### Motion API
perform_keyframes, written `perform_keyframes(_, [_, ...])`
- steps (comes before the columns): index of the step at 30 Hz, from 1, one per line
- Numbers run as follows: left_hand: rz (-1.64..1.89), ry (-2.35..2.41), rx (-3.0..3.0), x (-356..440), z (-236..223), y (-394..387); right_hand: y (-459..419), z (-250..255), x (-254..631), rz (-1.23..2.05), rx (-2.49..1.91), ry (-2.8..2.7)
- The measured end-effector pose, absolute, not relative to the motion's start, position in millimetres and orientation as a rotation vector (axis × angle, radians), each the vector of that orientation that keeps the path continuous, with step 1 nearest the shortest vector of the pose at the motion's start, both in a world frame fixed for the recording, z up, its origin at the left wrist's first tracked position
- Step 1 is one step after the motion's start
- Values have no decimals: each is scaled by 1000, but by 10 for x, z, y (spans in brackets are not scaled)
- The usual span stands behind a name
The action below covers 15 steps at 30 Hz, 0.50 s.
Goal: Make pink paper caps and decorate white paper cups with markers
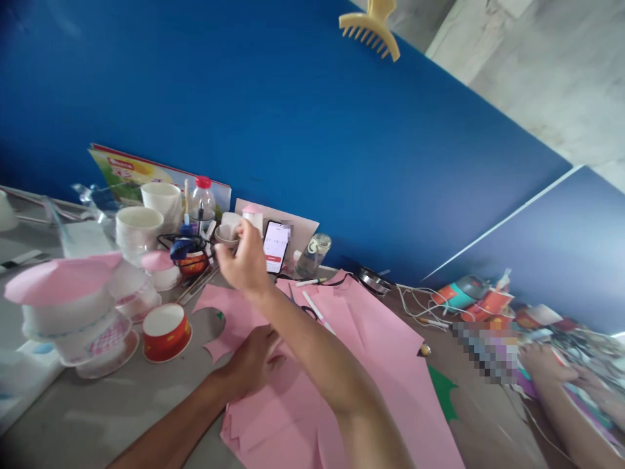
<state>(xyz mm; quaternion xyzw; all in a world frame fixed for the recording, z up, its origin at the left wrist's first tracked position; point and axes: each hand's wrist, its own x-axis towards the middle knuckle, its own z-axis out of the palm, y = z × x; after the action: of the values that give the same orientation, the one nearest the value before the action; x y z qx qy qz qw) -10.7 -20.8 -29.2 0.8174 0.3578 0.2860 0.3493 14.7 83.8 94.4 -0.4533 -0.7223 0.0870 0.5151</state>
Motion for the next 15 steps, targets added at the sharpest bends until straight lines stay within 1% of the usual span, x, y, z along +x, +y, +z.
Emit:
perform_keyframes(5, [659,958,2207,-98,-198,-203,1352,870,605,320,-1605,-1601])
perform_keyframes(8, [661,958,2189,-96,-211,-201,1533,860,612,329,-1702,-1601])
perform_keyframes(15, [653,948,2172,-90,-226,-183,1717,842,330,303,-1830,-1584])
